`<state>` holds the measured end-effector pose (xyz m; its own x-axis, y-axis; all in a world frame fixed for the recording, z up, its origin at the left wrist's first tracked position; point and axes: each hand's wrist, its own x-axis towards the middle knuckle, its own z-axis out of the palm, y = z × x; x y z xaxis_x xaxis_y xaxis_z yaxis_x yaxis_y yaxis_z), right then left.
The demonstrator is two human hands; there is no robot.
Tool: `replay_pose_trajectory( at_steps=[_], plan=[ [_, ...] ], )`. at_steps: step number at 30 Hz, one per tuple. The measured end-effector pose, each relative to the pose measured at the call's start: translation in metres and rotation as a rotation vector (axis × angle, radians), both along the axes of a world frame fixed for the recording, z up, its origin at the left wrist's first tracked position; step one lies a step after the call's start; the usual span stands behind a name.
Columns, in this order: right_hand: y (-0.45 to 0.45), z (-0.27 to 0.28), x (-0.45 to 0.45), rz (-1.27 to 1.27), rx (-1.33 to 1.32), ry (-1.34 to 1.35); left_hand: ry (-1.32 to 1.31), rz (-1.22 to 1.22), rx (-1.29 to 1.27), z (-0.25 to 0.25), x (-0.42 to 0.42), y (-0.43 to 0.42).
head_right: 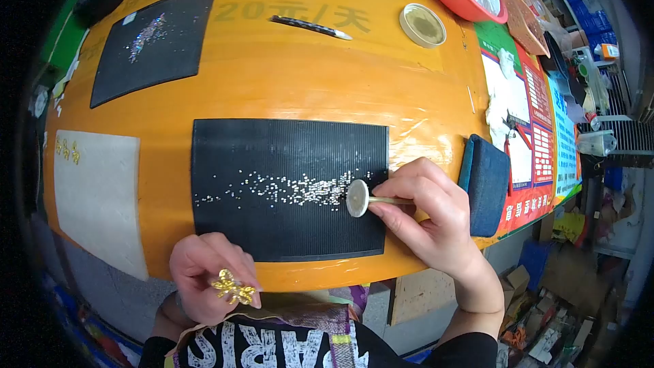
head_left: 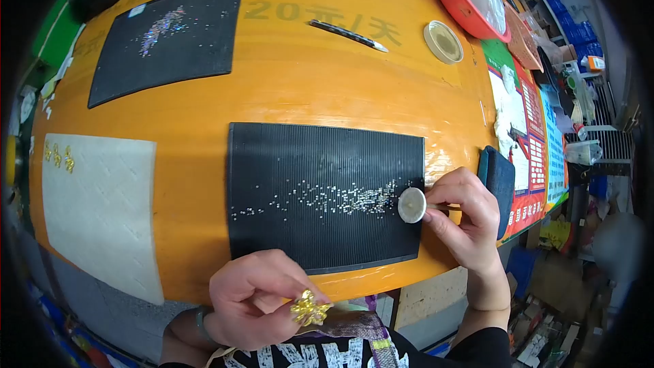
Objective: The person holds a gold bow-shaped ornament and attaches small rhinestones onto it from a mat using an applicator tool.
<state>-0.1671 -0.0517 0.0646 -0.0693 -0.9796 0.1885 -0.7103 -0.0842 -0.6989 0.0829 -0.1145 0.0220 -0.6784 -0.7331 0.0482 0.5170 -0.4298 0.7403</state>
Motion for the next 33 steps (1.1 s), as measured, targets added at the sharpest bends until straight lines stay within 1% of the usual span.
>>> replay_pose_trajectory(
  at_steps=[3,4,6,7,9,11,13,15,18,23,27,29,33],
  plan=[
    [0.002,-0.004,-0.006,0.019,0.005,0.01,0.015,-0.007,0.016,0.0,-0.001,0.0],
    [0.002,-0.003,-0.005,0.016,0.007,0.006,0.009,0.001,-0.029,-0.003,0.0,0.0],
    [0.001,0.004,0.0,-0.01,0.034,-0.048,0.002,0.013,-0.015,-0.003,-0.002,0.0],
    [0.0,0.006,0.001,0.056,-0.016,-0.038,-0.006,0.031,-0.006,-0.002,-0.002,0.001],
    [-0.001,0.013,0.013,0.123,-0.035,-0.12,-0.071,0.018,-0.064,0.0,-0.001,0.0],
    [-0.005,0.019,0.025,0.233,-0.041,-0.201,-0.089,0.032,-0.055,0.003,-0.004,-0.001],
    [-0.011,0.018,0.033,0.318,-0.082,-0.253,-0.063,0.06,-0.112,0.001,-0.006,-0.002],
    [-0.014,0.018,0.041,0.32,-0.099,-0.263,-0.036,0.059,-0.123,0.002,-0.004,-0.004],
    [-0.015,0.017,0.044,0.32,-0.113,-0.27,-0.103,0.016,-0.181,0.004,-0.001,-0.006],
    [-0.014,0.019,0.047,0.294,-0.098,-0.286,-0.05,-0.012,-0.084,0.005,-0.002,-0.003],
    [-0.015,0.019,0.049,0.28,-0.104,-0.245,-0.038,-0.002,-0.095,0.003,-0.002,-0.002],
    [-0.015,0.019,0.049,0.283,-0.11,-0.236,-0.164,-0.034,-0.16,0.007,-0.003,-0.004],
    [-0.015,0.019,0.049,0.281,-0.121,-0.23,-0.161,-0.048,-0.187,0.006,-0.002,-0.005]
  ],
)
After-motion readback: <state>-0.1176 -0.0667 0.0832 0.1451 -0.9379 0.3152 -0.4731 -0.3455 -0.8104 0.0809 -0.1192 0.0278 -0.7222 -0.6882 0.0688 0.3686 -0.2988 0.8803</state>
